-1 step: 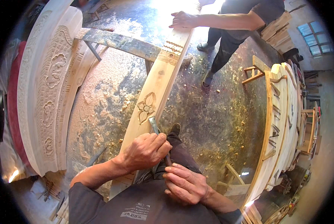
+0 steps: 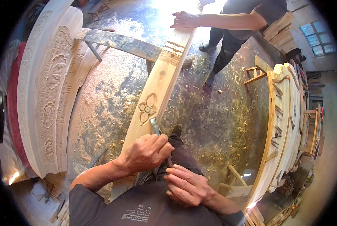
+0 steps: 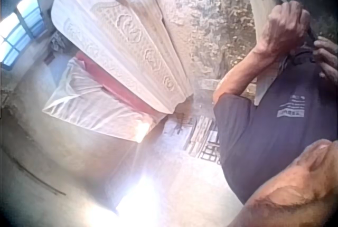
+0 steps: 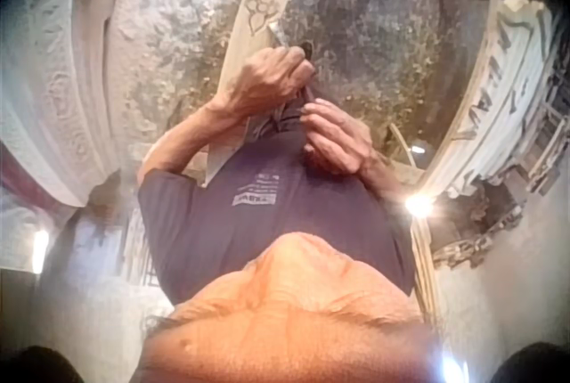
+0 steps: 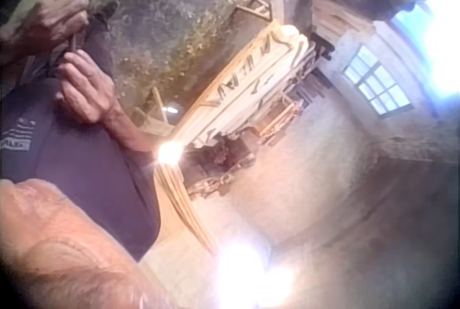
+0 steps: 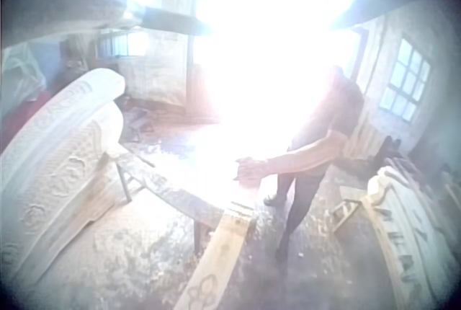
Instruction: The person carves decorative floral patterns into a long wooden board using a chisel, while another person holds the board steady on a workbench.
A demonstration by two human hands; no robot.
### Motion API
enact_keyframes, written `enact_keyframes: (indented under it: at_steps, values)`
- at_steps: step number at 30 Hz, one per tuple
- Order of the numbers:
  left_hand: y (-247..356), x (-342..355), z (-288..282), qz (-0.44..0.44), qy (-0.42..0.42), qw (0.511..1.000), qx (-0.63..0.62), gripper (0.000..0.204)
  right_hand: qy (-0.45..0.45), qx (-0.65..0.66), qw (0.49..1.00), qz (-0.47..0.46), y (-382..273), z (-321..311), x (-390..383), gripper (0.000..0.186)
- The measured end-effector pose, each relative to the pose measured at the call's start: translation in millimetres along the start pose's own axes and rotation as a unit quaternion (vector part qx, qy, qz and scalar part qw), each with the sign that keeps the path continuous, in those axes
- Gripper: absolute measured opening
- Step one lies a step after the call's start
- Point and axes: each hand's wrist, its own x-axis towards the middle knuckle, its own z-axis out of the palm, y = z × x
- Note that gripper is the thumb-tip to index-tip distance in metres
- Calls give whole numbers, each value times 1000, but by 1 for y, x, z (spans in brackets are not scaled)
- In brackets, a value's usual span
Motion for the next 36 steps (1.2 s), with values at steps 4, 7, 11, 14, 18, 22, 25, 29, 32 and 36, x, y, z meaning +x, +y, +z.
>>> enact_keyframes:
  at_steps: [4,7,11,14,18,22,25,29,32,36]
  values:
    - [1,3,0,-18,10,1000,-18,34,13,-15,1000,-19,3,13,-2,13]
    - [1,3,2,-20,9,1000,-6,37,13,-16,999,-26,4,16,-2,12]
    - [3,2,2,-24,6,1000,15,35,14,-4,1000,-22,4,22,-2,13]
    - [2,1,4,-43,-8,999,22,33,11,-7,1000,-24,5,27,-4,14]
    - [1,0,9,-65,-5,998,6,31,10,-22,999,-29,10,34,1,13]
    - [1,0,4,-65,-16,998,2,30,10,-16,1000,-21,7,34,2,13]
    - [0,0,2,-41,8,999,5,30,-3,0,1000,-12,6,30,4,18]
    - [-6,6,-1,23,69,997,-1,32,18,-37,997,-64,5,29,-12,21]
    - [-3,6,-3,23,53,998,-22,34,4,-25,999,-37,3,26,-13,24]
    - [2,1,-3,10,15,1000,-10,31,16,-23,999,-23,-2,27,-6,32]
